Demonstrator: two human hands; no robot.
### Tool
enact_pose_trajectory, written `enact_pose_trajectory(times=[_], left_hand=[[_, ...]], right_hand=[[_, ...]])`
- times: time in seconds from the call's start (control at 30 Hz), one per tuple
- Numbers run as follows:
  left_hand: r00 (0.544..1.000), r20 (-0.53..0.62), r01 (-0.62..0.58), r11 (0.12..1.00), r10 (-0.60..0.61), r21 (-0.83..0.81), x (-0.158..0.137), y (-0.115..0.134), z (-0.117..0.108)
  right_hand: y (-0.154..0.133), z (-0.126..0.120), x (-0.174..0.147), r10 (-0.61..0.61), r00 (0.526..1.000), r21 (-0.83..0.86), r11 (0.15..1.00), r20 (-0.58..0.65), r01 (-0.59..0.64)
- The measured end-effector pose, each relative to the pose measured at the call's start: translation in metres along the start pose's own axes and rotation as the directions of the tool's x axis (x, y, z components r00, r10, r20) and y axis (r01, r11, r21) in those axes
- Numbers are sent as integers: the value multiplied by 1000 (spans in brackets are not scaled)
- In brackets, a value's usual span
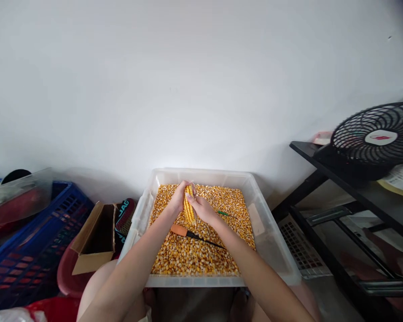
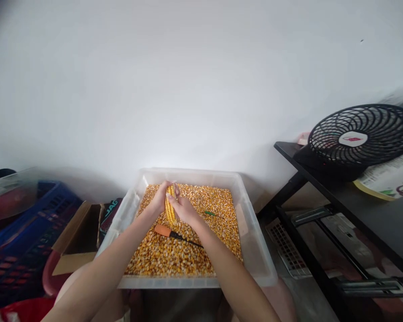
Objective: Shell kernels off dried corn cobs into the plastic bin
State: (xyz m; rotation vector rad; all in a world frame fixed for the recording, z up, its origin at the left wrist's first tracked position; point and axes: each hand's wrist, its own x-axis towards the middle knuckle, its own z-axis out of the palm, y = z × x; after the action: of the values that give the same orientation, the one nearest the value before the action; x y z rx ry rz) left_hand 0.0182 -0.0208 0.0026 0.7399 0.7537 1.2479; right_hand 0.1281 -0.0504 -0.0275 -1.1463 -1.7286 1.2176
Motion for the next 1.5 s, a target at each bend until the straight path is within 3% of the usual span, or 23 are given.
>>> enact_pose_trajectory(times=[0.27,0.47,0.6,0.8,1.0,1.27,1.5], left_hand=[[988,54,150,982,-144,-118,3,2,-8],[999,40,25,1000,-25,0,5,-7,-6],[994,108,-1,998,-6,67,1,-9,-1],[978,184,96,995,-98,20,-6,-1,0],[951,259,174,985,-169,1,-4,0,-2],[950,250,189,982,-187,18,-1,-3,-11],[959,218,185,983,-179,-4,-1,-4,-6]], right_hand=[[0,4,-2,-14,998,-10,1000,-67,14],[-3,4,-2,24,994,-56,998,-110,-30],[-4,3,-3,-62,983,-156,987,-170,36],[1,1,-3,-217,970,-246,951,-111,185],[2,0,-4,-288,955,-322,913,-77,249],[0,-1,-4,-303,953,-456,851,-21,261],[-11,2,-7,-181,972,-350,929,-151,119]])
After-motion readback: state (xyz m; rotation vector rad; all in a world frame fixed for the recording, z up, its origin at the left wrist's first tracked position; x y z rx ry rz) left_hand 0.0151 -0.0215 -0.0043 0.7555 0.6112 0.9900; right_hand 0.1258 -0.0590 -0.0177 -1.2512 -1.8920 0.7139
